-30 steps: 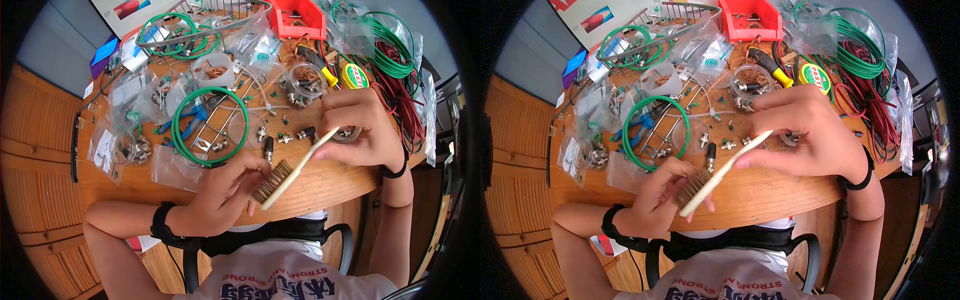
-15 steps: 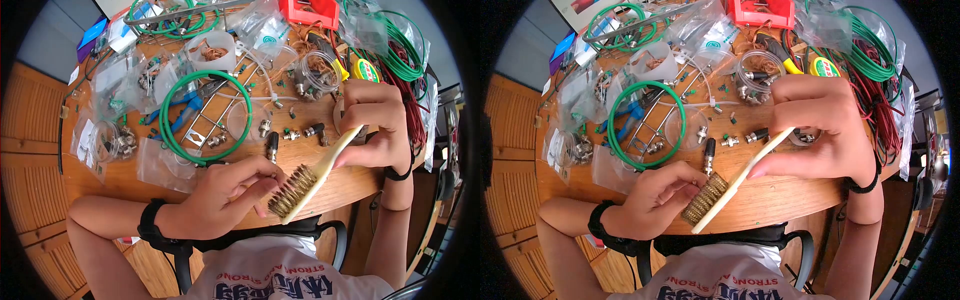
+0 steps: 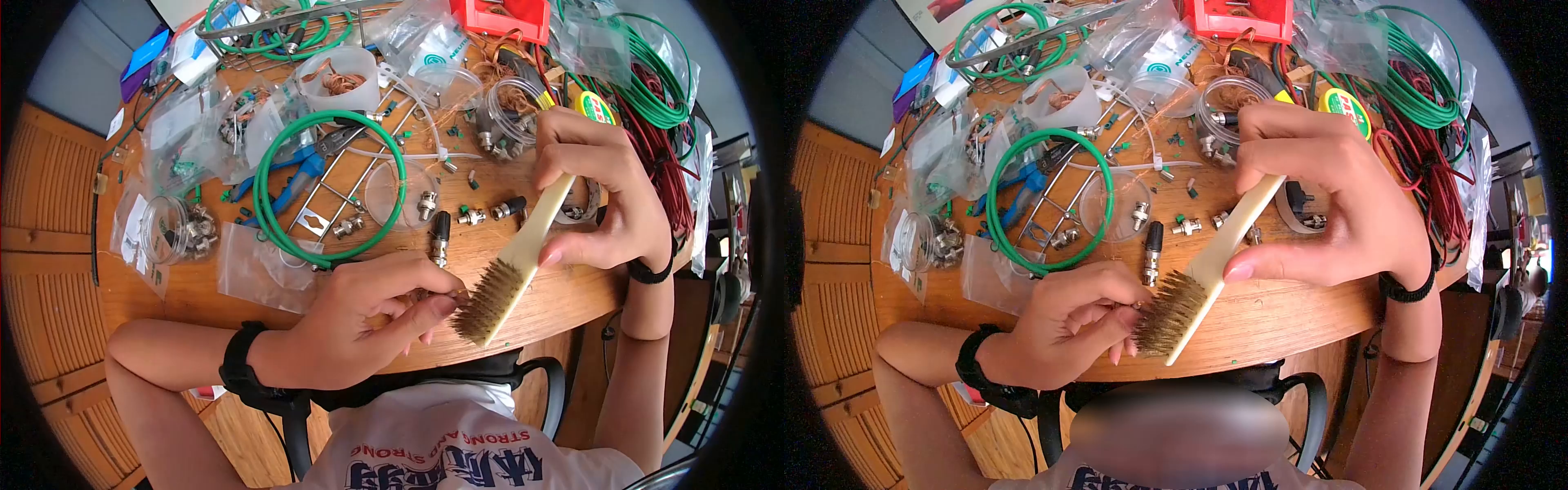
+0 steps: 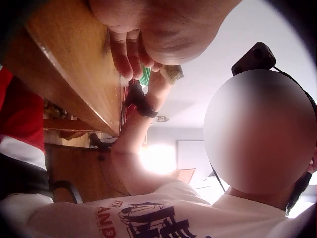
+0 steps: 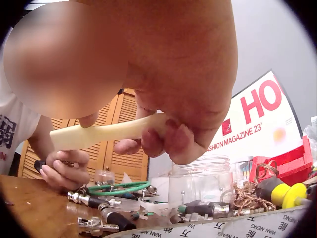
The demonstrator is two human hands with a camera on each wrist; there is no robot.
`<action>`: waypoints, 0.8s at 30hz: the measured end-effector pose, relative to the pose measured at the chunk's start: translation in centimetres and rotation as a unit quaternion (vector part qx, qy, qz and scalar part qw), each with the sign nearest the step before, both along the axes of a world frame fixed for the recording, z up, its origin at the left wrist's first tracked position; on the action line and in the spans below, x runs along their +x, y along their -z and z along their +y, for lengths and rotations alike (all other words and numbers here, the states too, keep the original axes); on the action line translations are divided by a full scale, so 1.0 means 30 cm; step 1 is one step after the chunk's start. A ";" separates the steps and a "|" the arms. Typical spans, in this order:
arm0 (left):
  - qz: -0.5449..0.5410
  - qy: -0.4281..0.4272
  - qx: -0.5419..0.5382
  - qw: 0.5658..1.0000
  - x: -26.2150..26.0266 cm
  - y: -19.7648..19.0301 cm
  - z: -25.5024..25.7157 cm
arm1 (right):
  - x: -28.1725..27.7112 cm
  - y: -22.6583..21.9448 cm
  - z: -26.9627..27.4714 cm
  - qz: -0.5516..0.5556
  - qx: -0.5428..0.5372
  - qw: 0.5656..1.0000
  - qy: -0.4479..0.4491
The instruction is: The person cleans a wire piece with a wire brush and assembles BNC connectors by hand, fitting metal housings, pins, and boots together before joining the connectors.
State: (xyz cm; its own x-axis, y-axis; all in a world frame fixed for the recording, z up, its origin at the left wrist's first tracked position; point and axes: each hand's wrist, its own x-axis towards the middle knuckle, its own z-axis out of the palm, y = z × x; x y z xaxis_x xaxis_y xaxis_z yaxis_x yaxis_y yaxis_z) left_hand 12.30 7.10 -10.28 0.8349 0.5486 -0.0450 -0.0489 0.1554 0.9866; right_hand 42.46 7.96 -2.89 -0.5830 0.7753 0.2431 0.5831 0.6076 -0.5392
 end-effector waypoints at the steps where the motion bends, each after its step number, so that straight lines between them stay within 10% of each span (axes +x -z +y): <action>1: 0.000 0.000 0.000 1.000 -0.001 0.000 0.000 | 0.001 -0.002 0.000 0.000 0.000 1.000 0.000; 24: 0.014 0.000 0.058 0.998 -0.010 0.001 0.006 | 0.020 0.023 -0.005 0.019 0.029 0.999 0.024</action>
State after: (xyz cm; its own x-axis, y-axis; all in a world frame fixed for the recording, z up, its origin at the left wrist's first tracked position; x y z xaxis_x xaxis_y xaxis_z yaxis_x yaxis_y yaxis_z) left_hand 11.99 7.29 -10.32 0.8340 0.5518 -0.0047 -0.0206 0.0397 0.9990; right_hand 43.06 7.82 -3.60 -0.5346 0.7864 0.3094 0.5922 0.6098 -0.5266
